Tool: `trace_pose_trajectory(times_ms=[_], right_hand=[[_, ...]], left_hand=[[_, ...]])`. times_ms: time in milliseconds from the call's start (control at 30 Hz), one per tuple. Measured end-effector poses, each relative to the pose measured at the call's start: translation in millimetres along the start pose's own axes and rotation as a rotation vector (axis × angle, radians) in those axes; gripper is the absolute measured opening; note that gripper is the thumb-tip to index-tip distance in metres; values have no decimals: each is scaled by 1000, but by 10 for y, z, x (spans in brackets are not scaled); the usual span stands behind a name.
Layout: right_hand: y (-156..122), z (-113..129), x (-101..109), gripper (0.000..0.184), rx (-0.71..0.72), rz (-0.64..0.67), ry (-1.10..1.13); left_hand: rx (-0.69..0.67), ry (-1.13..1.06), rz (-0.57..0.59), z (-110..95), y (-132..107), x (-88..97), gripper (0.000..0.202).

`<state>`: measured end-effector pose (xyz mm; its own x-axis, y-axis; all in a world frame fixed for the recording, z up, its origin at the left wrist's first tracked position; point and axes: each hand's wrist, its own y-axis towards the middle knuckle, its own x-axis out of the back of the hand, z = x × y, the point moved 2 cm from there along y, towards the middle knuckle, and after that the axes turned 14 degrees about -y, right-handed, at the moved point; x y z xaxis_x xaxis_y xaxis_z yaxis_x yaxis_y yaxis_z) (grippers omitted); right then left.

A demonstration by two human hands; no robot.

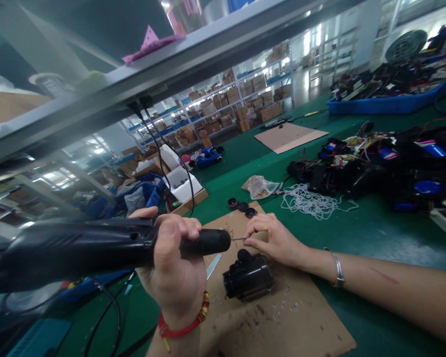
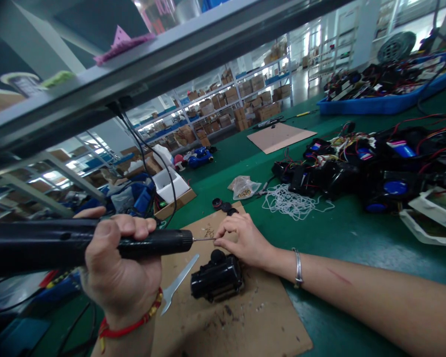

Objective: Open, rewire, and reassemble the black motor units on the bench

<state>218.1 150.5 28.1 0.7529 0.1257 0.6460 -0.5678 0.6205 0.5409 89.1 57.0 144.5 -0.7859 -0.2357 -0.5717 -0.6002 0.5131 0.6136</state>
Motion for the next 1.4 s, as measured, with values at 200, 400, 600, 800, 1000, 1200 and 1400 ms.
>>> trace_pose_trajectory(times_ms=[200, 400, 600, 800, 1000, 1200, 1400], right_hand=[[-21, -19, -17, 7, 16, -11, 8], [-14, -18, -13, 6, 26, -29, 28], [-36, -31, -40, 7, 47, -66, 44], [-64, -11, -49, 7, 136, -84, 8], [-49, -6, -13, 9, 146, -48, 68], [-26, -73, -37, 18, 13, 32, 234], [-109, -94, -216, 31, -38, 309, 425]], left_hand=[[12, 3, -22, 8, 14, 7, 22], [19, -2, -33, 0, 14, -5, 23], [7, 20, -19, -8, 8, -10, 25], [48, 52, -11, -2, -1, -7, 25], [31, 32, 7, -31, -14, 3, 24], [94, 27, -10, -158, -58, -69, 22], [252, 50, 83, -245, -203, -164, 32]])
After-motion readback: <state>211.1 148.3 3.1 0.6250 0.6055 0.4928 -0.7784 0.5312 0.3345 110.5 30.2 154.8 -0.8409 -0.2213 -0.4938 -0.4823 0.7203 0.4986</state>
